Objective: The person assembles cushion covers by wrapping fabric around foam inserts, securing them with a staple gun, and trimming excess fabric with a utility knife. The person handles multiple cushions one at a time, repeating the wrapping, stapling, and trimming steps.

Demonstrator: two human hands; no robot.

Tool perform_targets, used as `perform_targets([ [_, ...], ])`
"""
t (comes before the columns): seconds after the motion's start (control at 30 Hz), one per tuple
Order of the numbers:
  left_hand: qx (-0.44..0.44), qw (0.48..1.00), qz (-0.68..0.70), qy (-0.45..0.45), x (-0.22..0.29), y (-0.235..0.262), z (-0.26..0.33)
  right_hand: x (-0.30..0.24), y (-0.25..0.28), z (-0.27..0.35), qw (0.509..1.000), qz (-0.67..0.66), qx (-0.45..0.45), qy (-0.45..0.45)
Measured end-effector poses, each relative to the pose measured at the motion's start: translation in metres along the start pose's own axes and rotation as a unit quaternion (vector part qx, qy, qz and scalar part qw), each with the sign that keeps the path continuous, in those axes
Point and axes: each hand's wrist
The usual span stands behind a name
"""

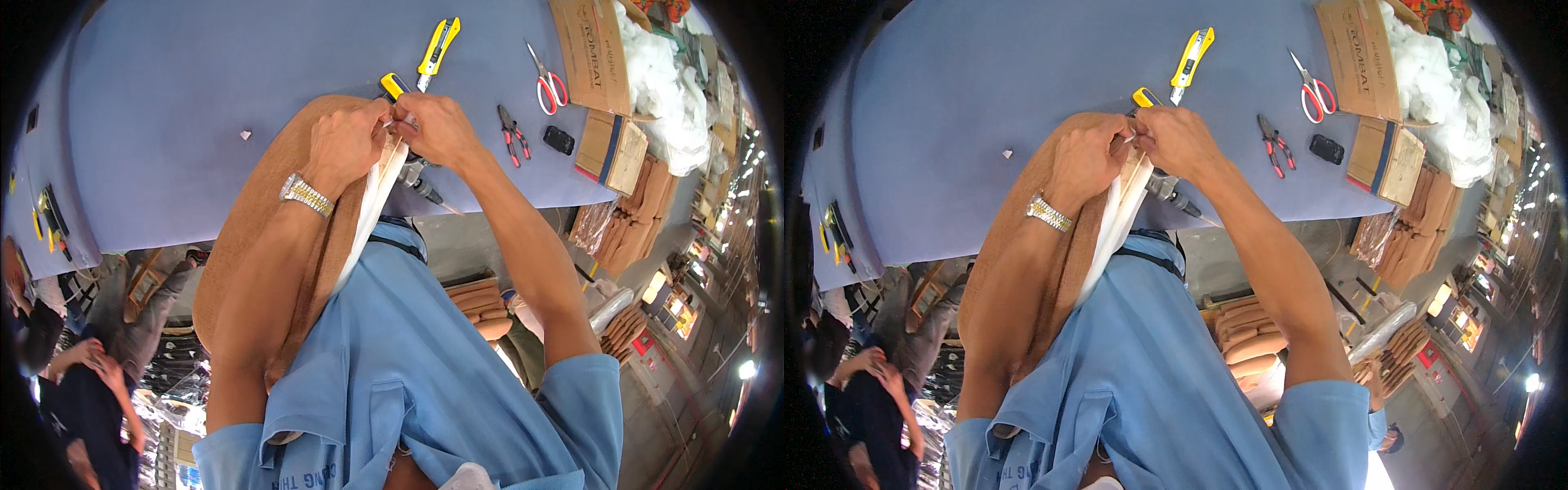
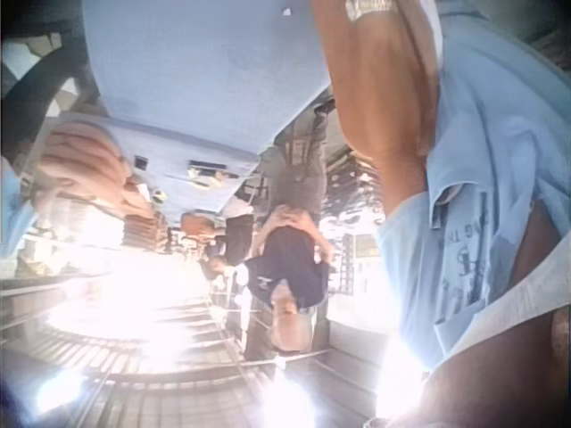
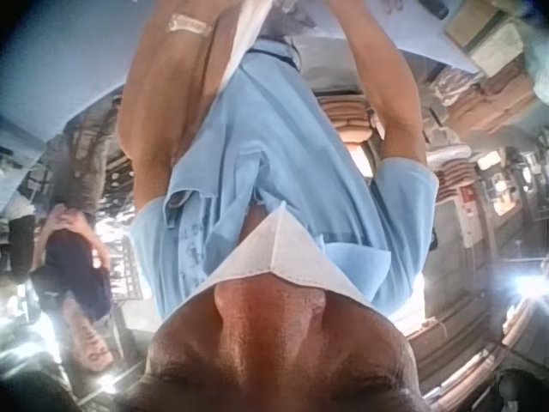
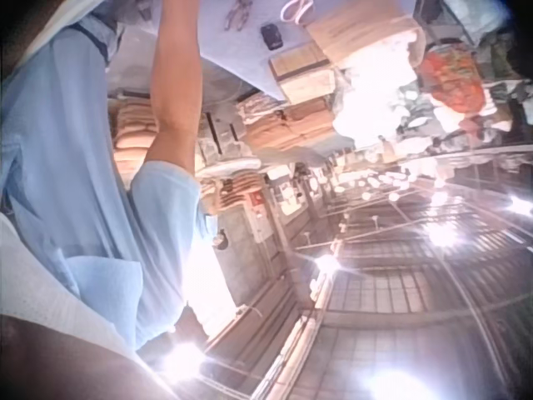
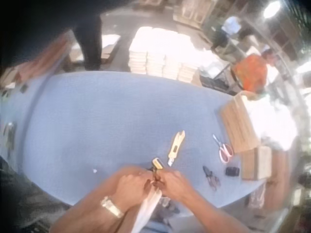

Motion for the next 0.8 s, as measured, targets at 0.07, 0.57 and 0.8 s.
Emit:
perform_targets([
  [0.07, -0.014, 1.0, -0.018, 0.02, 0.003, 0.001, -0.004, 0.006, -0.004, 0.0, 1.0, -0.024, 0.012, -0.007],
  [0.57, 0.062, 0.996, 0.043, 0.047, -0.015, 0.001, -0.019, 0.015, -0.011, -0.025, 0.99, -0.098, 0.059, 0.082],
  [0.8, 0.21, 0.969, -0.126, -0.029, -0.066, -0.019, -0.018, 0.024, -0.046, -0.072, 0.982, -0.051, 0.021, 0.18],
])
Point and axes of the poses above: each hand's wrist, its own z-axis away from the middle knuckle, its own y-axis out of the back of the hand, x = y × z, and after that the axes turned 14 degrees about -z, right-handed
